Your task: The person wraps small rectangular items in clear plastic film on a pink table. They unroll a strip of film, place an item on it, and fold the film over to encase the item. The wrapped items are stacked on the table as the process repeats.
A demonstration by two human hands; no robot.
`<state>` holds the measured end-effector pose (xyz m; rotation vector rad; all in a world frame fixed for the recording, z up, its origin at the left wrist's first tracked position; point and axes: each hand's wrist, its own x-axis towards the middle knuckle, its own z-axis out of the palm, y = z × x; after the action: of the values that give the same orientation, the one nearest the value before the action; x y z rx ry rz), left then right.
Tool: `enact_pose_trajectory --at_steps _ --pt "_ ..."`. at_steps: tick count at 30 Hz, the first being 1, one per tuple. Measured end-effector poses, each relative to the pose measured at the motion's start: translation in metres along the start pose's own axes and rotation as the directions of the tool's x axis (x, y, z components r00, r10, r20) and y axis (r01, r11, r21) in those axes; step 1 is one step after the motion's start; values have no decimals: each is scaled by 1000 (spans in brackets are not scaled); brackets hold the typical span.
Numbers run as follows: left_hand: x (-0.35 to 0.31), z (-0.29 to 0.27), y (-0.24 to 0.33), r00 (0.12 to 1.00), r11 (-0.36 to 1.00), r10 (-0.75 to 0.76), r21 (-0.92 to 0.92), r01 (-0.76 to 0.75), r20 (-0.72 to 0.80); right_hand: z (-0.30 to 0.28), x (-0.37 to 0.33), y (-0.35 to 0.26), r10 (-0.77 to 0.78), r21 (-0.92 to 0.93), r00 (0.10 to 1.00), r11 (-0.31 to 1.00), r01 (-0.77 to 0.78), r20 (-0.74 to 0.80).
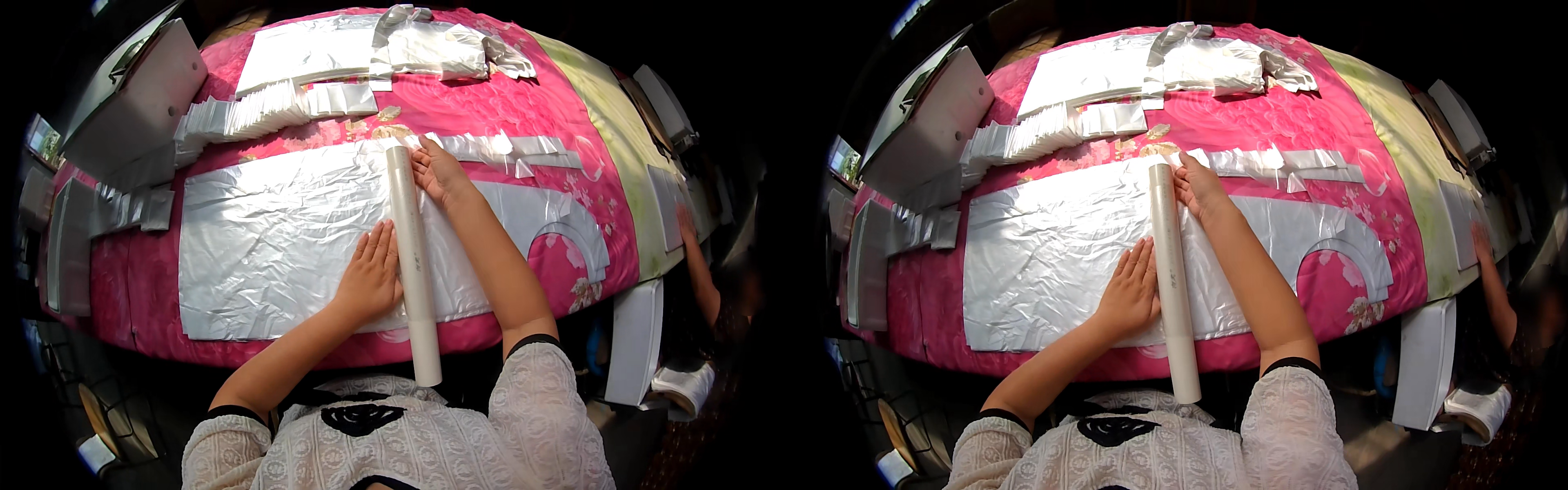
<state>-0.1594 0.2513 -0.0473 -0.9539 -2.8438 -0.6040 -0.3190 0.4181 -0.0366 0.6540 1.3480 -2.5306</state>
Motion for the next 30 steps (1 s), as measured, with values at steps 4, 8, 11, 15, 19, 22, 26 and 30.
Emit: enact_pose_trajectory --at_steps 4,8,11,15,19,22,26,30 --pt "-3 -2 -2 1000 1000 -4 14 4 7 -29 28 -39 -234 377 969 893 245 -76" --pt "-3 -1 0 1000 1000 8 -15 -8 -16 -82 9 -132 -409 404 834 737 541 -370" --pt "0 -1 1 1000 1000 7 -15 -7 -13 -79 -20 -170 -609 210 718 694 688 -338" --pt "-1 0 1 1000 1000 7 -13 -7 -12 -1 -55 -132 -732 -204 642 609 766 228" --pt "-2 -13 1 1000 995 -14 -98 16 25 94 -77 3 -331 -469 493 155 870 805" --pt "-10 -12 -20 934 822 -316 -540 180 -170 115 -84 86 43 -468 483 -184 864 874" --pt "-52 -31 -70 705 -55 -708 -998 -6 34 118 -87 88 78 -470 463 180 864 883" --pt "-50 -71 -86 728 47 -683 -998 -37 -59 107 -92 100 169 -450 425 159 879 889"
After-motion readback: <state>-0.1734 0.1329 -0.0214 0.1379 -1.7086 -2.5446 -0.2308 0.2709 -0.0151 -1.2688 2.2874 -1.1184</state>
